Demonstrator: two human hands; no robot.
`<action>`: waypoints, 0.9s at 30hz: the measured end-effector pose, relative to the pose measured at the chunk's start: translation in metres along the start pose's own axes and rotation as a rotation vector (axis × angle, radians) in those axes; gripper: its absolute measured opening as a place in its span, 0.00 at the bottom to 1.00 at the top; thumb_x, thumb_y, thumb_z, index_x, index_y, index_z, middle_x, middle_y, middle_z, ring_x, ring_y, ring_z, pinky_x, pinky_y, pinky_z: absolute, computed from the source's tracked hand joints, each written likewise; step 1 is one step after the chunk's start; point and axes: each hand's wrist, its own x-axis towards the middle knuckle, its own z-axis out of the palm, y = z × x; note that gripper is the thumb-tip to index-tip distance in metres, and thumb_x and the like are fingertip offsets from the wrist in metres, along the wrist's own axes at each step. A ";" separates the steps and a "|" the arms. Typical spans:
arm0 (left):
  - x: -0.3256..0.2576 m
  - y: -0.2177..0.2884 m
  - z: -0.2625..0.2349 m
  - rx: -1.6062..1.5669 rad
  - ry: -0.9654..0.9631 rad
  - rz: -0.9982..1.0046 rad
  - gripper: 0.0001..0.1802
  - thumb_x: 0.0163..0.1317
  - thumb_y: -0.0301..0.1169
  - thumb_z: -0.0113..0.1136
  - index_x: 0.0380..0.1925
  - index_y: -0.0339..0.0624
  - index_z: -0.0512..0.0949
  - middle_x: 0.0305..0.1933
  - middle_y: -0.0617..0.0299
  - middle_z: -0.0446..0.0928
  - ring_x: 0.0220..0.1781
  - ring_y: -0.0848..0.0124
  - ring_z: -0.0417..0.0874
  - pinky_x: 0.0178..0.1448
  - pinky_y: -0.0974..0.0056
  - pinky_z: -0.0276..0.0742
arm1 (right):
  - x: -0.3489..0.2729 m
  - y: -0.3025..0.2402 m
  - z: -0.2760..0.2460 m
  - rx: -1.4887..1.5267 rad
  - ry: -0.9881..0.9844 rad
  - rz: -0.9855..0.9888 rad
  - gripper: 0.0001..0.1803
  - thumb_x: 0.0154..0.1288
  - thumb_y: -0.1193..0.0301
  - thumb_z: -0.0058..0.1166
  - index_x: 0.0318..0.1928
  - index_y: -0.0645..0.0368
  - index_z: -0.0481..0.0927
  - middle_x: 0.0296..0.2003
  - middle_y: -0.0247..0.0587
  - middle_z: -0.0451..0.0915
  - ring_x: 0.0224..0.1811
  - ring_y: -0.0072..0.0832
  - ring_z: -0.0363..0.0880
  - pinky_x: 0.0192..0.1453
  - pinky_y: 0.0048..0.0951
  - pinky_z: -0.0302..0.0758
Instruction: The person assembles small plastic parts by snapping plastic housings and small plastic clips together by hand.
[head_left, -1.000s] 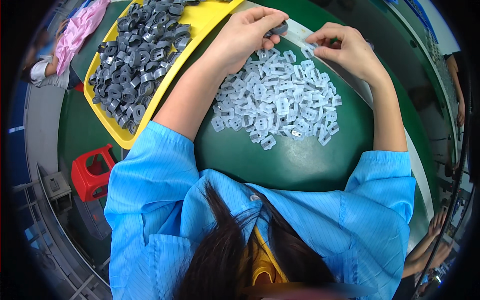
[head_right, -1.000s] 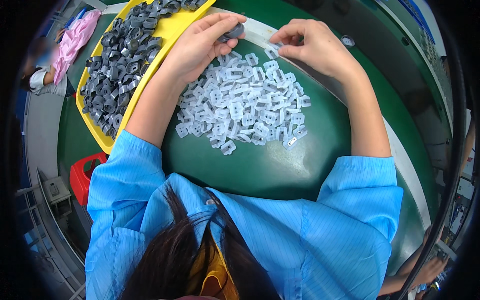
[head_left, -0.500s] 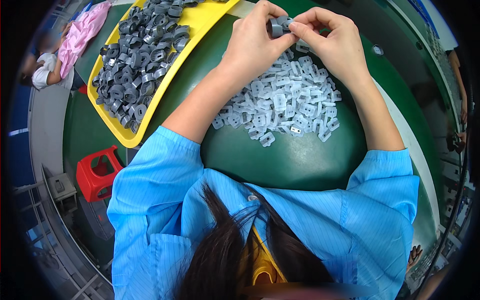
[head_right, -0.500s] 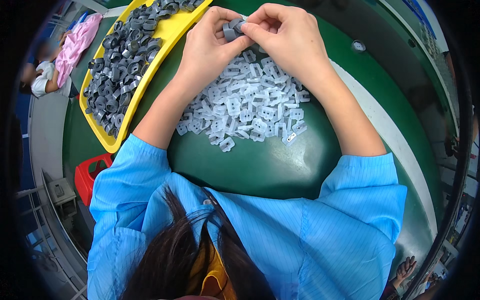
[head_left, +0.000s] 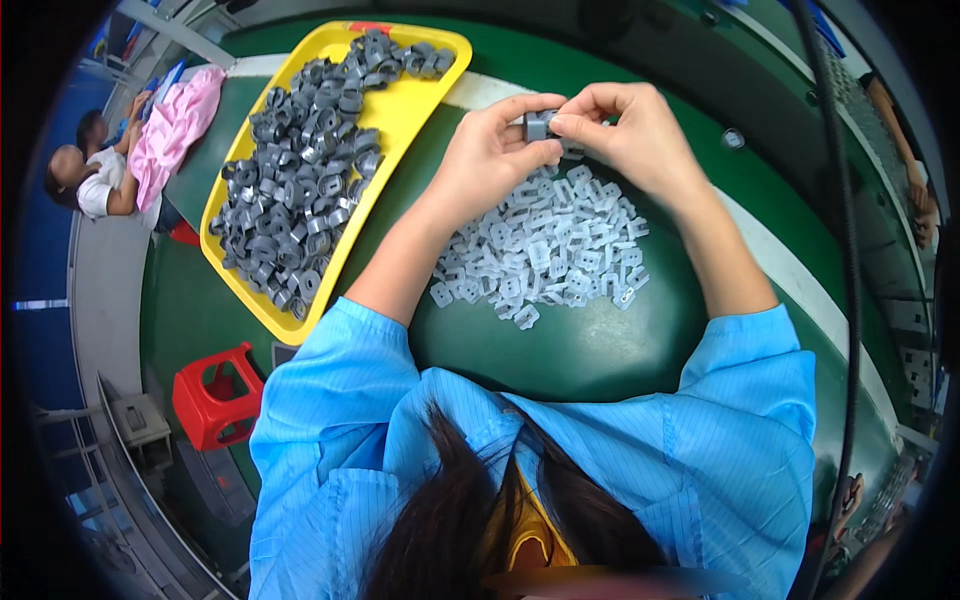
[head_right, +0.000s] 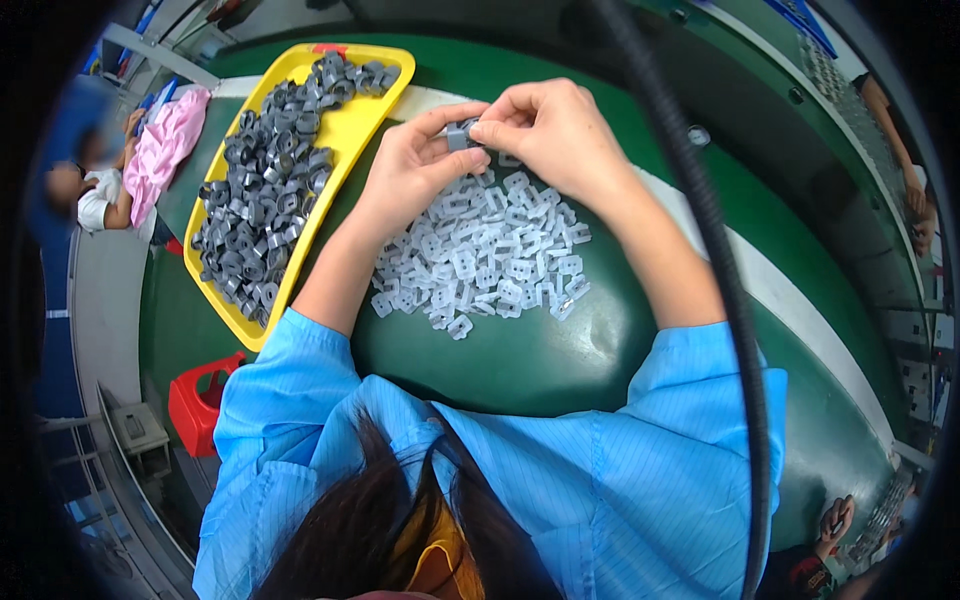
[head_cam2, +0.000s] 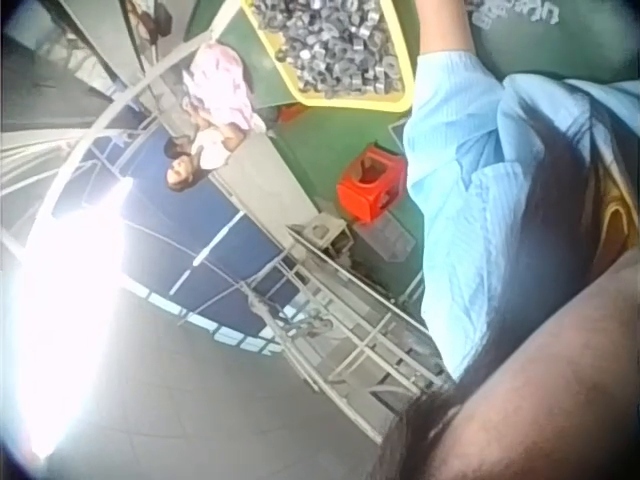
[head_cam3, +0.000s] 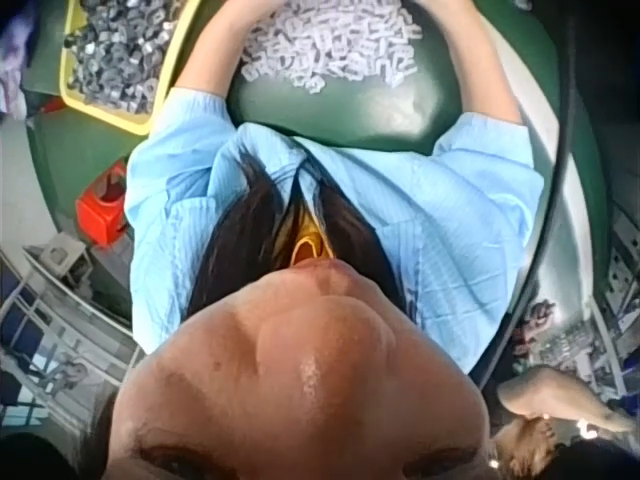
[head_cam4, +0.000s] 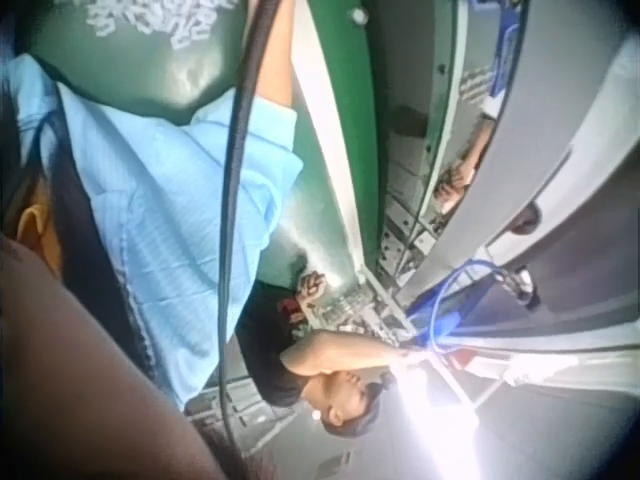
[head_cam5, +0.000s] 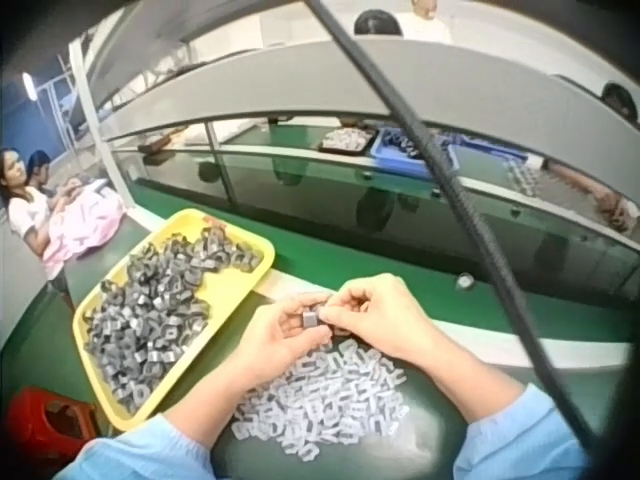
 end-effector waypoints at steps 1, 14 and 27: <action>0.000 0.002 0.003 -0.026 0.027 0.009 0.25 0.57 0.16 0.59 0.56 0.31 0.70 0.41 0.55 0.79 0.41 0.71 0.82 0.48 0.68 0.79 | -0.003 0.003 0.004 0.036 0.041 0.014 0.09 0.59 0.69 0.62 0.33 0.63 0.83 0.24 0.30 0.79 0.26 0.13 0.70 0.29 0.18 0.66; -0.011 0.012 0.003 -0.240 -0.050 0.149 0.24 0.56 0.16 0.61 0.54 0.32 0.72 0.46 0.54 0.78 0.46 0.70 0.82 0.51 0.68 0.80 | -0.034 -0.031 0.011 0.182 0.206 0.113 0.09 0.58 0.69 0.63 0.34 0.63 0.83 0.27 0.34 0.83 0.30 0.18 0.78 0.36 0.22 0.73; -0.017 -0.003 0.014 -0.166 -0.105 0.398 0.21 0.50 0.14 0.63 0.47 0.37 0.78 0.46 0.61 0.71 0.47 0.72 0.77 0.51 0.71 0.76 | -0.064 -0.042 0.025 0.386 0.338 0.263 0.07 0.60 0.75 0.59 0.37 0.65 0.80 0.32 0.35 0.81 0.30 0.18 0.78 0.32 0.18 0.74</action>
